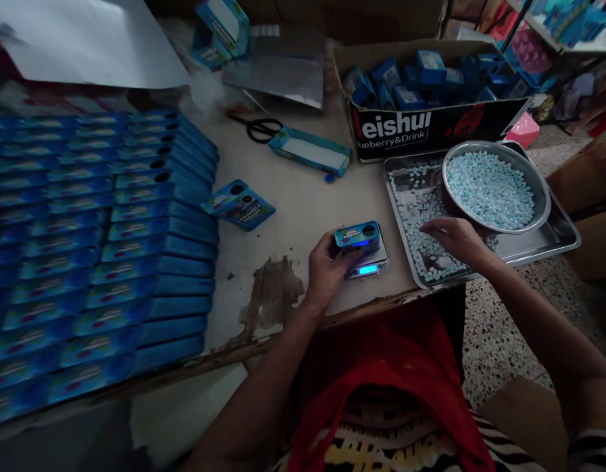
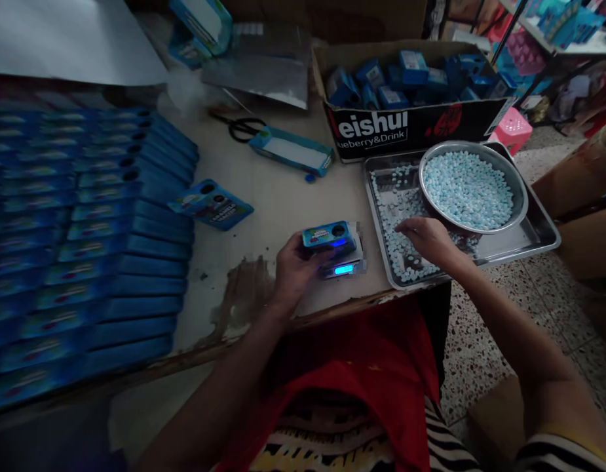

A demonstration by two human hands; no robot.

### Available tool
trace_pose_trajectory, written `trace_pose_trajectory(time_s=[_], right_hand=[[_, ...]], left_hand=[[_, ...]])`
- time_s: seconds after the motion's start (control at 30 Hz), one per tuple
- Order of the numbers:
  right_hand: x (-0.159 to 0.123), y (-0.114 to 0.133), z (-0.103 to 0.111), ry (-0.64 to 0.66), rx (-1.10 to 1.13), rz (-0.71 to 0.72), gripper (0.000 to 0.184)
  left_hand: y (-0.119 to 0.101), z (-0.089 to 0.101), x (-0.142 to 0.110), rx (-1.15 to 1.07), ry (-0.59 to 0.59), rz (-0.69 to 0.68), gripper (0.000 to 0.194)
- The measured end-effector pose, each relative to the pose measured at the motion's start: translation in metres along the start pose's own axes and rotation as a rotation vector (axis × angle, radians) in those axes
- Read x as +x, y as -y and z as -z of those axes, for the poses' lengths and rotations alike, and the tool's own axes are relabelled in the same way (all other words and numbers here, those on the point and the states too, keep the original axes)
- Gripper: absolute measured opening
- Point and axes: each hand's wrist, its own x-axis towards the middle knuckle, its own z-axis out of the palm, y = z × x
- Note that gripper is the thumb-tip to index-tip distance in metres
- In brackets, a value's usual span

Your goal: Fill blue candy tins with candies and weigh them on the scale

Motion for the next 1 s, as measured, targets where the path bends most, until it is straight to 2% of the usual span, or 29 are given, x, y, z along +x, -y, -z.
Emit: trace_pose_trajectory(time_s=[0.07, 0.13, 0.27, 0.33, 0.4, 0.47, 0.57, 0.73, 0.83, 1.0], right_hand=[[0.003, 0.0, 0.001, -0.044, 0.0, -0.047, 0.021], [0.006, -0.002, 0.002, -0.087, 0.127, -0.188, 0.018], [0.007, -0.008, -0.003, -0.091, 0.729, -0.502, 0.011], [0.006, -0.007, -0.008, -0.059, 0.865, -0.567, 0.018], [0.006, -0.003, -0.011, -0.019, 0.878, -0.595, 0.025], [0.008, 0.005, -0.011, 0.048, 0.852, -0.59, 0.03], [0.02, 0.029, -0.003, 0.193, 0.722, -0.5, 0.036], [0.049, 0.091, 0.013, 0.326, 0.482, -0.238, 0.025], [0.063, 0.12, 0.018, 0.364, 0.453, -0.168, 0.022], [0.073, 0.134, 0.014, 0.412, 0.438, -0.129, 0.022]], left_hand=[[-0.003, 0.009, -0.004, 0.027, -0.018, -0.035, 0.073], [-0.009, 0.027, -0.008, 0.078, -0.039, -0.055, 0.076], [-0.022, 0.072, -0.02, 0.176, -0.121, -0.055, 0.053], [-0.027, 0.09, -0.026, 0.172, -0.22, -0.047, 0.045], [-0.032, 0.101, -0.03, 0.149, -0.336, -0.059, 0.042], [-0.036, 0.107, -0.031, 0.137, -0.4, -0.091, 0.045], [-0.04, 0.109, -0.028, 0.142, -0.393, -0.109, 0.051], [-0.039, 0.108, -0.023, 0.196, -0.356, -0.108, 0.046], [-0.039, 0.108, -0.024, 0.242, -0.321, -0.145, 0.045], [-0.033, 0.107, -0.028, 0.257, -0.221, -0.165, 0.047]])
